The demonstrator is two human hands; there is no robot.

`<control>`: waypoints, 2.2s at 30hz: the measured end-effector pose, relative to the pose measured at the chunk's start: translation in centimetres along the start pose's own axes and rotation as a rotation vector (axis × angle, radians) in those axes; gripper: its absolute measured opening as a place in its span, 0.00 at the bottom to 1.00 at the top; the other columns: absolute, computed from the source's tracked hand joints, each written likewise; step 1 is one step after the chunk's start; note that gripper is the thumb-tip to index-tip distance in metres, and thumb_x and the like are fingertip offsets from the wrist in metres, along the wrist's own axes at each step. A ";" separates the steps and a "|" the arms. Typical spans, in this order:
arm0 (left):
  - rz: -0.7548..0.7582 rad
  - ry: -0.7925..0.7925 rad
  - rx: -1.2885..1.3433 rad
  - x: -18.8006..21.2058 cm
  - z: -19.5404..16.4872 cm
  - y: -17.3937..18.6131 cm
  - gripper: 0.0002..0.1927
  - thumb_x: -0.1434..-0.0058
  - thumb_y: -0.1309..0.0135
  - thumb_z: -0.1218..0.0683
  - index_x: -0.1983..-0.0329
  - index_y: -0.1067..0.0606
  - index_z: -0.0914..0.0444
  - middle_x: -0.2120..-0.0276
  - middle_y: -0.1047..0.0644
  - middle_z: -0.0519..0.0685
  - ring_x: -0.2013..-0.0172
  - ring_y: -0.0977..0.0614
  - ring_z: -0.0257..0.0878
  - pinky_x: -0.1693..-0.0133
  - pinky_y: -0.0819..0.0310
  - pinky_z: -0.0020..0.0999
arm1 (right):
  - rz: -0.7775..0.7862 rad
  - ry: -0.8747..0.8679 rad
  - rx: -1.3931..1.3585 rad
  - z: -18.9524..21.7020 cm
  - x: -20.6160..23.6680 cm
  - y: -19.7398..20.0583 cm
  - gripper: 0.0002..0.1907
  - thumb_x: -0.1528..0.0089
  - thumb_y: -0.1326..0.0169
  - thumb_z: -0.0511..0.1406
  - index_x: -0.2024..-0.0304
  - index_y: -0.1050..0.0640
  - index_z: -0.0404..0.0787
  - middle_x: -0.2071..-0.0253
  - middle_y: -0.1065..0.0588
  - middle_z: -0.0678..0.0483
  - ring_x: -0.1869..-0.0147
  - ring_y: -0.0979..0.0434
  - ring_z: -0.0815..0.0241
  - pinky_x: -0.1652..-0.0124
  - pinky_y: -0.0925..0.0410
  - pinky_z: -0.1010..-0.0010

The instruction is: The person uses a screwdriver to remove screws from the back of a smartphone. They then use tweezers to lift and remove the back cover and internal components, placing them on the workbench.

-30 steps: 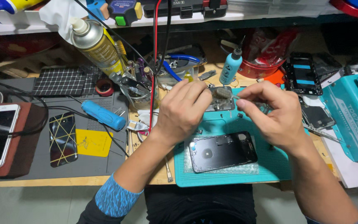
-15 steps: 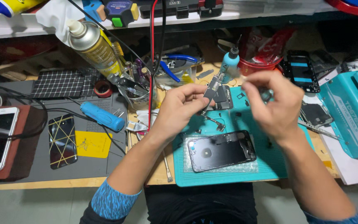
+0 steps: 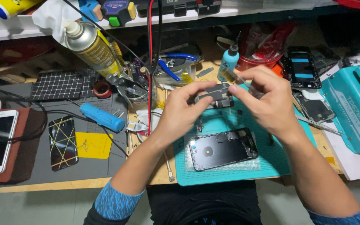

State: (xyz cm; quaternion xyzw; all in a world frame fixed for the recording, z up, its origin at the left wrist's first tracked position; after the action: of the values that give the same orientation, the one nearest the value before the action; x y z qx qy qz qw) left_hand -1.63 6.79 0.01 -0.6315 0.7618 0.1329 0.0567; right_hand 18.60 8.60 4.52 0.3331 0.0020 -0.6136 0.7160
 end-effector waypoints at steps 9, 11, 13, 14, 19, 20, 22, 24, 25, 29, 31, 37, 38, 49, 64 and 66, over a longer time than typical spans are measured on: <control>-0.071 0.252 1.081 0.5 -0.3 -0.4 0.32 0.30 0.55 0.40 0.37 0.33 0.71 0.52 0.21 0.63 0.52 0.18 0.46 0.48 0.21 0.38 | -0.126 -0.400 -0.741 -3.6 0.8 -1.6 0.04 0.35 0.40 0.30 0.61 0.22 0.35 0.70 0.25 0.59 0.73 0.34 0.75 0.72 0.42 0.82; -0.093 0.161 1.010 0.7 -0.4 -1.1 0.25 0.31 0.51 0.53 0.35 0.34 0.71 0.49 0.23 0.62 0.47 0.19 0.48 0.43 0.22 0.39 | -0.159 -0.460 -0.810 -3.8 0.8 -2.0 0.04 0.34 0.40 0.31 0.61 0.22 0.35 0.71 0.27 0.60 0.74 0.35 0.75 0.74 0.42 0.82; -0.128 0.057 0.871 0.9 -0.4 -2.1 0.23 0.30 0.49 0.59 0.34 0.34 0.72 0.46 0.25 0.59 0.43 0.21 0.47 0.40 0.23 0.40 | -0.172 -0.490 -0.844 -3.8 0.9 -2.5 0.05 0.34 0.40 0.32 0.62 0.22 0.36 0.72 0.27 0.61 0.75 0.35 0.74 0.75 0.42 0.82; -0.151 -0.001 0.767 0.9 -0.4 -2.7 0.23 0.29 0.50 0.59 0.34 0.34 0.73 0.44 0.26 0.58 0.42 0.22 0.45 0.40 0.23 0.40 | -0.170 -0.490 -0.843 -3.6 1.1 -2.9 0.04 0.35 0.40 0.32 0.62 0.22 0.37 0.73 0.28 0.61 0.75 0.35 0.74 0.76 0.42 0.82; -0.275 0.105 0.742 0.9 1.0 -3.1 0.21 0.25 0.56 0.58 0.31 0.34 0.71 0.44 0.22 0.53 0.45 0.22 0.40 0.44 0.28 0.34 | -0.120 -0.380 -0.554 -2.2 1.8 -3.7 0.04 0.34 0.40 0.31 0.61 0.21 0.35 0.73 0.29 0.60 0.74 0.35 0.74 0.74 0.43 0.81; -0.278 0.116 0.768 0.9 1.2 -2.9 0.21 0.24 0.56 0.58 0.32 0.33 0.72 0.46 0.21 0.54 0.46 0.21 0.40 0.46 0.27 0.34 | -0.095 -0.358 -0.453 -1.9 1.8 -3.5 0.04 0.34 0.39 0.31 0.61 0.20 0.34 0.74 0.29 0.59 0.75 0.36 0.74 0.74 0.44 0.80; -0.273 0.142 0.808 0.9 1.5 -2.5 0.20 0.24 0.57 0.58 0.34 0.32 0.73 0.51 0.20 0.56 0.51 0.19 0.41 0.50 0.22 0.35 | -0.084 -0.238 -0.305 -0.9 1.7 -2.9 0.04 0.34 0.41 0.30 0.60 0.20 0.34 0.72 0.29 0.60 0.74 0.35 0.72 0.74 0.43 0.80; -0.253 0.171 0.836 0.9 1.7 -2.3 0.19 0.25 0.57 0.57 0.37 0.31 0.73 0.55 0.20 0.56 0.56 0.16 0.42 0.54 0.16 0.37 | -0.114 -0.042 -0.212 0.3 1.7 -1.8 0.06 0.35 0.46 0.29 0.57 0.21 0.34 0.65 0.26 0.61 0.71 0.31 0.72 0.72 0.38 0.80; -0.228 0.185 0.773 0.9 1.7 -2.3 0.18 0.26 0.57 0.57 0.38 0.30 0.73 0.55 0.20 0.56 0.58 0.15 0.41 0.55 0.16 0.36 | -0.073 0.090 -0.130 1.0 1.6 -1.4 0.07 0.34 0.45 0.28 0.54 0.21 0.33 0.66 0.26 0.58 0.70 0.30 0.69 0.69 0.37 0.79; -0.117 0.182 0.604 1.7 1.5 -2.7 0.15 0.27 0.55 0.60 0.41 0.28 0.73 0.55 0.20 0.55 0.61 0.15 0.40 0.59 0.16 0.32 | 0.063 0.342 0.099 2.1 1.2 -0.4 0.09 0.37 0.41 0.28 0.53 0.19 0.33 0.67 0.24 0.51 0.69 0.26 0.63 0.67 0.36 0.73; -0.088 0.159 0.544 1.9 1.2 -2.9 0.14 0.27 0.53 0.61 0.42 0.28 0.73 0.56 0.19 0.55 0.61 0.15 0.39 0.59 0.17 0.31 | 0.029 0.354 0.176 1.9 0.7 -0.1 0.07 0.37 0.39 0.28 0.56 0.19 0.34 0.66 0.23 0.50 0.68 0.24 0.62 0.68 0.34 0.73; -0.099 0.163 0.488 2.0 0.6 -2.9 0.13 0.27 0.52 0.61 0.44 0.27 0.74 0.56 0.19 0.55 0.59 0.14 0.40 0.59 0.18 0.29 | 0.048 0.439 0.247 2.1 0.8 0.4 0.07 0.44 0.39 0.25 0.63 0.19 0.36 0.68 0.23 0.50 0.67 0.25 0.57 0.67 0.34 0.69; -0.091 0.169 0.496 2.0 0.6 -2.8 0.13 0.27 0.52 0.61 0.44 0.27 0.74 0.56 0.19 0.55 0.59 0.14 0.40 0.59 0.17 0.30 | 0.020 0.406 0.273 2.0 0.7 0.5 0.07 0.43 0.38 0.25 0.63 0.18 0.36 0.68 0.23 0.50 0.68 0.25 0.58 0.67 0.34 0.69; -0.045 0.262 0.572 1.6 0.0 -2.1 0.16 0.29 0.52 0.61 0.42 0.28 0.74 0.52 0.18 0.59 0.58 0.13 0.42 0.60 0.15 0.31 | -0.022 0.409 0.199 2.3 0.5 1.0 0.06 0.40 0.37 0.23 0.63 0.20 0.34 0.63 0.22 0.49 0.62 0.23 0.58 0.64 0.31 0.72; 0.001 0.295 0.582 1.7 0.4 -1.7 0.16 0.34 0.48 0.65 0.43 0.27 0.72 0.52 0.17 0.56 0.56 0.14 0.39 0.64 0.24 0.21 | -0.032 0.368 0.238 2.0 0.4 1.4 0.05 0.40 0.36 0.25 0.64 0.19 0.36 0.64 0.22 0.52 0.59 0.23 0.59 0.60 0.32 0.72; -0.015 0.280 0.622 1.5 0.6 -1.8 0.16 0.35 0.49 0.66 0.43 0.27 0.72 0.52 0.18 0.56 0.56 0.14 0.40 0.63 0.23 0.22 | 0.112 0.319 0.089 2.1 0.7 1.2 0.08 0.47 0.36 0.26 0.66 0.19 0.38 0.67 0.24 0.54 0.61 0.24 0.60 0.62 0.32 0.72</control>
State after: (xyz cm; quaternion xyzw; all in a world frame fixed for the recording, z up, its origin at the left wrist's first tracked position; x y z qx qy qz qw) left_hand -0.23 5.19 -1.16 -0.6016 0.7616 -0.1942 0.1425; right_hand 18.95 7.03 6.41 0.4574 0.0698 -0.5116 0.7240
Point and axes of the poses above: each hand's wrist, its own x-axis away from the middle knuckle, its own y-axis out of the back of the hand, z = x × y, the point moved 4 cm from there along -x, towards the middle knuckle
